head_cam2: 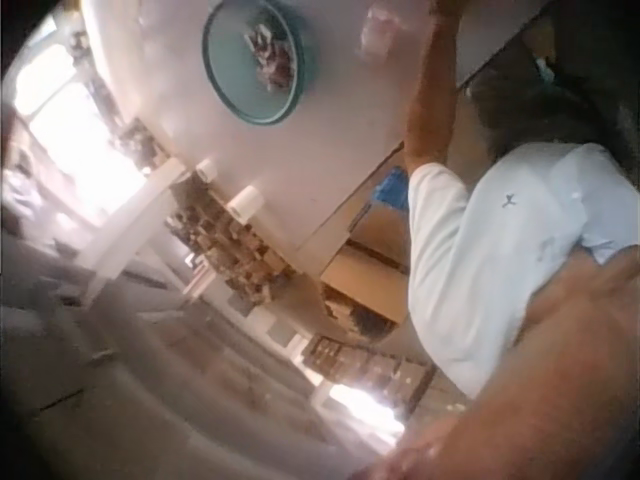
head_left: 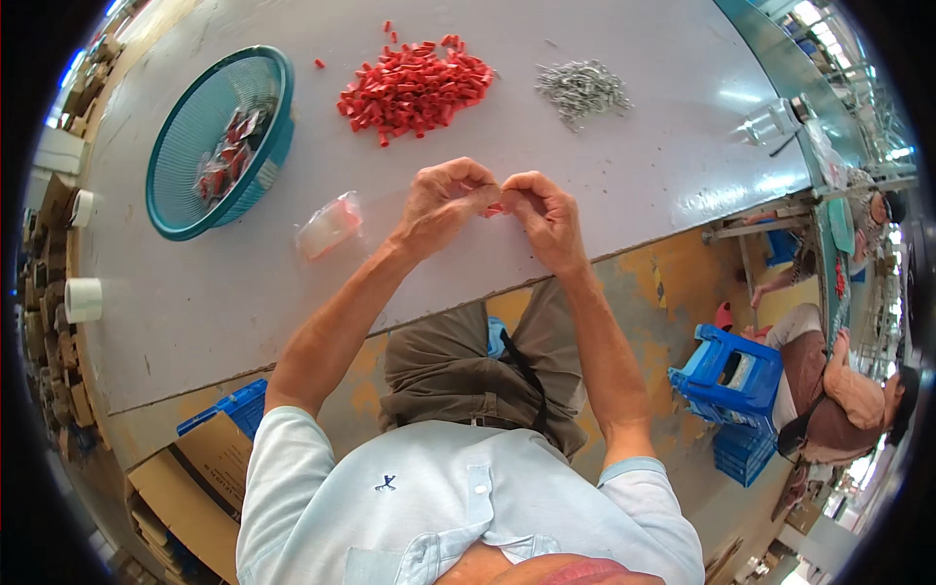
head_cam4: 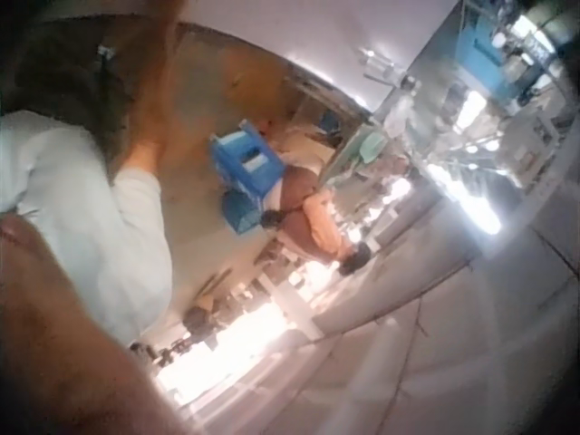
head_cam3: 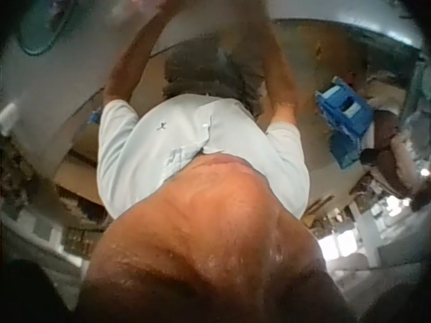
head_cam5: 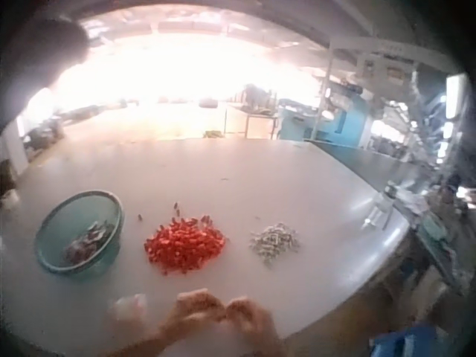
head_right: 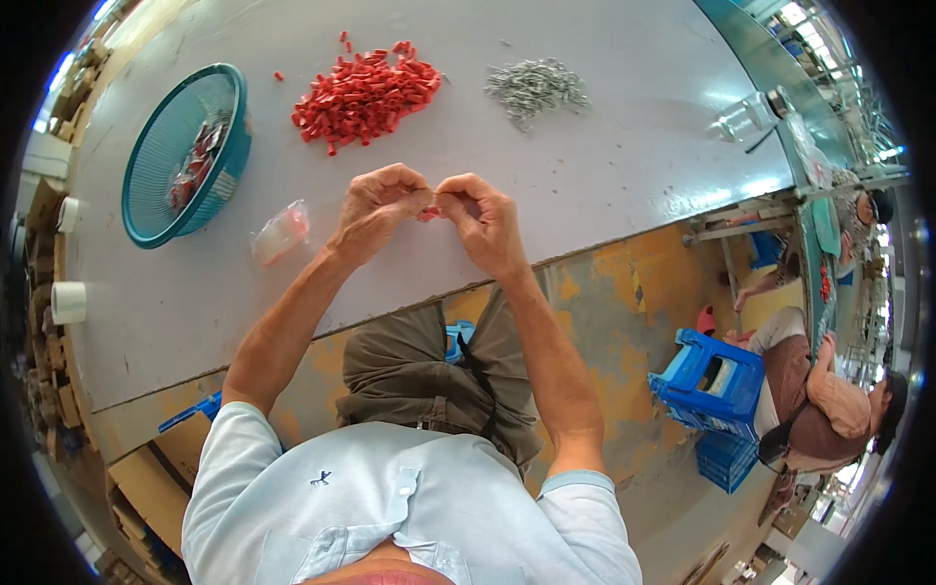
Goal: The person places small red plastic components and silver metal pins into transparent plastic bags by hand for packaging.
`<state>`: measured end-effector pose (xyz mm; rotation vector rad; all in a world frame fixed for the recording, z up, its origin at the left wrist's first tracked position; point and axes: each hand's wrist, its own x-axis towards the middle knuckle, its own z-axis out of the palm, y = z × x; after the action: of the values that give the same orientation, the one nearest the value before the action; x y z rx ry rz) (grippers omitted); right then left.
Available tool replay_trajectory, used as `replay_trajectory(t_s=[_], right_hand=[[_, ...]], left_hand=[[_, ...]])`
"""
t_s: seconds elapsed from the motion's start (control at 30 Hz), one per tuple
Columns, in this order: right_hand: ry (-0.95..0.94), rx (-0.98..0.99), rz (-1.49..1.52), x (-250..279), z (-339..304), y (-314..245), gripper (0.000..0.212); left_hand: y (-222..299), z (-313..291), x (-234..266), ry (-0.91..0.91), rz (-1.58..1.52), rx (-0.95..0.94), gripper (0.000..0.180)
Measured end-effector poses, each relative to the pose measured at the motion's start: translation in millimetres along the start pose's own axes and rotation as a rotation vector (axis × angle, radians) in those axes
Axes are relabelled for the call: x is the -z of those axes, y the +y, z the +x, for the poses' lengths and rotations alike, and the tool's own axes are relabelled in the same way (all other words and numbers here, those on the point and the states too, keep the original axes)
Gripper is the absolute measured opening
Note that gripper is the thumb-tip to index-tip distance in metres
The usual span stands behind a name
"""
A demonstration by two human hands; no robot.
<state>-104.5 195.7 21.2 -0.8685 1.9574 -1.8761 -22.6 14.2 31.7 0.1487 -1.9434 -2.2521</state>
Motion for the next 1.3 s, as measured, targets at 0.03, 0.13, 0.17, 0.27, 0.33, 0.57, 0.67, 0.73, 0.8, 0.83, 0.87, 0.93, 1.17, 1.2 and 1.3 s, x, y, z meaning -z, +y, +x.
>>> replay_trajectory(t_s=[0.03,0.13,0.17,0.27,0.33,0.57,0.67,0.73,0.8,0.83,0.87,0.93,1.17,1.2,1.3], right_hand=[[0.01,0.003,-0.049,3,-1,-1,0.009],[0.012,0.03,-0.076,0,4,7,0.01],[0.003,0.008,0.0,-5,5,6,0.01],[-0.037,-0.026,0.067,-9,9,-5,0.008],[-0.032,-0.001,0.056,-7,7,-6,0.007],[-0.025,0.018,0.104,-3,-1,-2,0.006],[-0.045,0.016,0.134,-6,-4,5,0.006],[-0.042,0.012,0.15,-5,-4,1,0.006],[-0.056,-0.008,0.118,-3,-5,-2,0.007],[-0.045,-0.009,0.119,-3,-5,-4,0.007],[-0.046,-0.01,0.118,-4,-6,-4,0.007],[-0.046,-0.016,0.121,-2,-4,-3,0.007],[0.0,0.04,0.138,-5,0,-4,0.005],[-0.016,0.069,0.123,2,6,-8,0.005],[-0.015,0.074,0.121,-3,2,-3,0.006]], left_hand=[[2,1,-2,-0.007,0.003,0.008,0.007],[4,0,-1,-0.003,0.003,0.013,0.008],[3,-1,3,0.013,0.006,0.023,0.007],[3,-2,7,0.072,0.081,0.012,0.006],[-3,1,8,0.04,0.069,-0.015,0.006],[-1,0,3,0.029,0.094,0.008,0.007],[-4,-6,5,0.041,0.035,0.005,0.009],[-4,-8,6,0.025,0.035,-0.004,0.009],[-3,-7,4,0.014,0.039,0.001,0.01],[-1,-8,3,0.019,0.032,-0.003,0.01],[-1,-9,2,0.024,0.025,-0.004,0.01],[-3,-5,1,0.03,0.028,-0.004,0.01],[1,5,3,0.057,0.135,-0.056,0.01],[-2,4,1,0.053,0.129,-0.057,0.01],[-8,2,9,0.071,0.077,-0.032,0.007]])
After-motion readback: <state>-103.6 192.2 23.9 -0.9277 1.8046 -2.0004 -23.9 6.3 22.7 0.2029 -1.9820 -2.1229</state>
